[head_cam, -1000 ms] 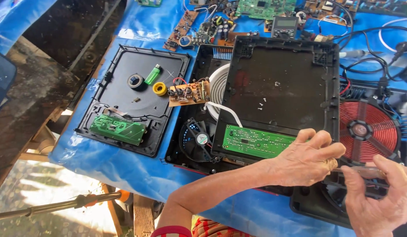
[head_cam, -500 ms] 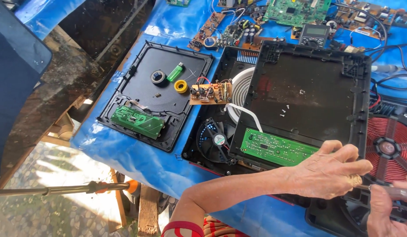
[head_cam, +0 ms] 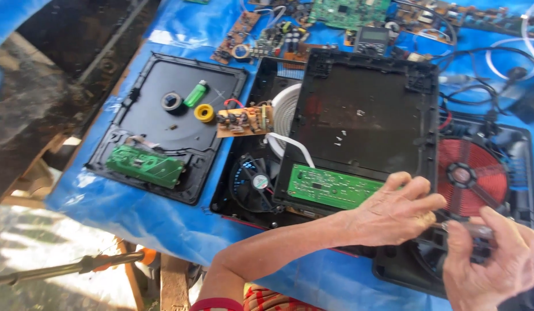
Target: The person places a green circuit board into a black plastic housing and secures it by tightening screws with a screwdriver. The person also handles a white ribbon cable, connecting it to the board and adjusting its position within the housing.
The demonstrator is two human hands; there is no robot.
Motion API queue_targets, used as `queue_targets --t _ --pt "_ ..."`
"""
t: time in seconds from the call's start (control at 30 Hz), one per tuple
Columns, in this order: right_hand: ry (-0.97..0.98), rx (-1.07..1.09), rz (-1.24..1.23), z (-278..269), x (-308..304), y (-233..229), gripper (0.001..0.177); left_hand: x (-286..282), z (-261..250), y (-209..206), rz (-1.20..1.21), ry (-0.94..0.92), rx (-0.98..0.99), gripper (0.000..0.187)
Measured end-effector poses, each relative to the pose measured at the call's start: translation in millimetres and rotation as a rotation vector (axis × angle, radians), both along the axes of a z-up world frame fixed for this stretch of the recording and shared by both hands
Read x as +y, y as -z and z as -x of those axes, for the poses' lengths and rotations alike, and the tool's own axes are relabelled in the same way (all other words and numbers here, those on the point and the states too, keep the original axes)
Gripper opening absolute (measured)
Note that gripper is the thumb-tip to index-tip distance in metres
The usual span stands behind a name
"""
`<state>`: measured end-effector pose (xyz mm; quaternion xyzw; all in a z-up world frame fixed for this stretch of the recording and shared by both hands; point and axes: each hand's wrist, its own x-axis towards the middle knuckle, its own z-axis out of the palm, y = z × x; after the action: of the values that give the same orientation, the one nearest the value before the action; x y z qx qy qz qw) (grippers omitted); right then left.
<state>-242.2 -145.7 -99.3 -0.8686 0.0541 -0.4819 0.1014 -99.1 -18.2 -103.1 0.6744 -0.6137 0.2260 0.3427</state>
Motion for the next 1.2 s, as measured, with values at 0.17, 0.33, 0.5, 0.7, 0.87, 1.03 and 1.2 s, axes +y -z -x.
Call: queue_targets --t 0.17,0.33,0.5,0.7,0.87,1.03,1.2 --pt "-0.001 0.051 -0.019 -3.2 11.5 -23.2 0.033 0.7 -3.7 -3.6 -0.027 0.036 -0.003 0.020" --pt "0.044 0.096 -0.050 -4.7 15.2 -31.1 0.034 2.5 -6.1 -7.1 -0.028 0.063 -0.024 0.017" --pt "-0.030 0.059 -0.114 -11.1 24.2 -48.7 0.028 0.5 -6.4 -6.6 -0.026 0.085 -0.025 0.017" --pt "0.018 -0.029 -0.027 -11.6 11.8 -32.0 0.039 0.2 -5.0 -8.2 -0.052 0.054 -0.063 0.010" --pt "-0.036 0.090 -0.463 -9.7 27.9 -50.8 0.019 0.0 -4.5 -7.7 -0.060 0.035 -0.072 0.016" --pt "0.007 0.045 -0.304 -5.9 16.4 -28.5 0.038 0.4 -4.0 -7.3 -0.059 0.038 -0.077 0.016" --pt "-0.089 -0.006 -0.182 -7.9 16.6 -32.0 0.037 1.1 -4.4 -9.3 -0.035 0.028 -0.060 0.017"
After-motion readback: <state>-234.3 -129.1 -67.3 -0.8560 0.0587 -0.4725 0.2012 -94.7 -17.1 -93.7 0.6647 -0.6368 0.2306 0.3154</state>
